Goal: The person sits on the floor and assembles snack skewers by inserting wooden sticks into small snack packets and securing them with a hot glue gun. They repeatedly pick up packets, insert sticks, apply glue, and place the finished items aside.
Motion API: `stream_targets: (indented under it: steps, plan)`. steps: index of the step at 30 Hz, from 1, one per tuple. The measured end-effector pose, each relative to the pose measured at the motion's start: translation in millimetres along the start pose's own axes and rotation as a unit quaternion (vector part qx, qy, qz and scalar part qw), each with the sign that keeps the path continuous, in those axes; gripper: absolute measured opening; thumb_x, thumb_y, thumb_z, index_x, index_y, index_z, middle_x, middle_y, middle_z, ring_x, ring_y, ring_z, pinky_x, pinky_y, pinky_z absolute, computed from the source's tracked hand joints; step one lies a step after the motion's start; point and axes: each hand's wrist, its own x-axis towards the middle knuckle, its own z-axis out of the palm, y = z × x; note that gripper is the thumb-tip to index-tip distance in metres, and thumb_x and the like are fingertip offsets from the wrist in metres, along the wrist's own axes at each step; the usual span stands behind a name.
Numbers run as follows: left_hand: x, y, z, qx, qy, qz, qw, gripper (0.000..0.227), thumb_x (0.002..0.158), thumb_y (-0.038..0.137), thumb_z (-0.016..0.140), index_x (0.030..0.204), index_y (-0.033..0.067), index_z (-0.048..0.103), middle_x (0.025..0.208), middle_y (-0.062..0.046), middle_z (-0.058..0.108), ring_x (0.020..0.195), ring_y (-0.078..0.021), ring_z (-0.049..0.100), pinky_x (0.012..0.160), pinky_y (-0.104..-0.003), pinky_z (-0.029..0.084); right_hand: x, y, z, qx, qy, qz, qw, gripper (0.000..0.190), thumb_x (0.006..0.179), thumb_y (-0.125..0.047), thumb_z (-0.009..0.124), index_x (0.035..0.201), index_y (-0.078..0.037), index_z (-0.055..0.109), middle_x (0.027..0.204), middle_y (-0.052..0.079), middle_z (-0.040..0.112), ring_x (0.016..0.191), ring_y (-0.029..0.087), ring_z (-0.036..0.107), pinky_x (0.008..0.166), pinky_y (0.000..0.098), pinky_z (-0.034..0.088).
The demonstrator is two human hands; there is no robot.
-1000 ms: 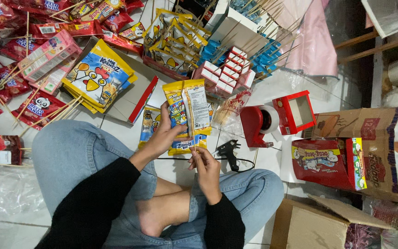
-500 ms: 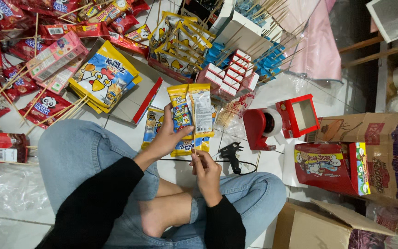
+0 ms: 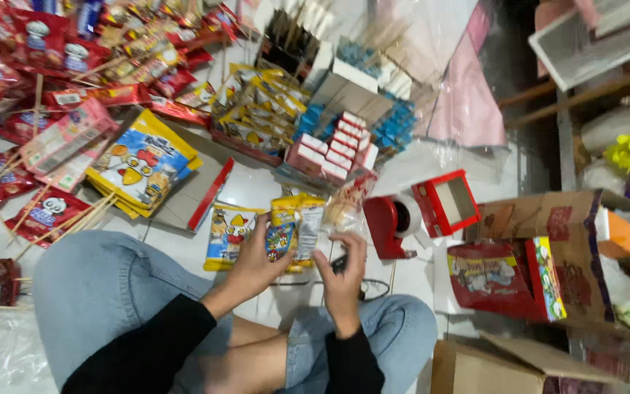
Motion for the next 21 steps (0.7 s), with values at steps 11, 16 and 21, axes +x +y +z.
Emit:
stream_targets:
  steps: [11, 16, 21]
  plan:
    - [-6, -35, 33, 0.182, -0.071, 0.077, 0.978, 0.068, 0.082, 0.017, 0.064, 0.141, 0.0102, 0.031, 0.094, -0.031, 0.065, 0.085, -0.0455, 0.067, 0.066, -0.052, 0.055, 6, 27, 11, 0.021, 0.025, 0.039, 0.999, 0.017, 0.092, -0.020, 0.065, 0.084, -0.008, 0.056, 0.098, 0.006, 0.049, 0.107, 0.024, 0.047, 0.100, 0.0399, 0.032]
    - [-2, -17, 30, 0.099, -0.114, 0.095, 0.984, 0.070, 0.077, 0.016, 0.070, 0.139, 0.0131, 0.038, 0.093, -0.029, 0.066, 0.087, -0.0397, 0.069, 0.066, -0.045, 0.053, 9, 76, -7, 0.175, 0.019, 0.118, 0.977, 0.015, 0.096, -0.017, 0.060, 0.086, -0.006, 0.057, 0.102, 0.003, 0.044, 0.102, 0.012, 0.041, 0.097, 0.0335, 0.036]
    - [2, -38, 39, -0.004, -0.108, 0.066, 0.992, 0.084, 0.064, 0.013, 0.080, 0.137, -0.0010, 0.040, 0.103, -0.033, 0.064, 0.098, -0.0405, 0.065, 0.077, -0.051, 0.051, 18, 47, -31, 0.061, -0.021, 0.101, 0.993, 0.019, 0.090, -0.015, 0.068, 0.090, 0.000, 0.056, 0.105, 0.012, 0.044, 0.098, 0.025, 0.052, 0.088, 0.0371, 0.048]
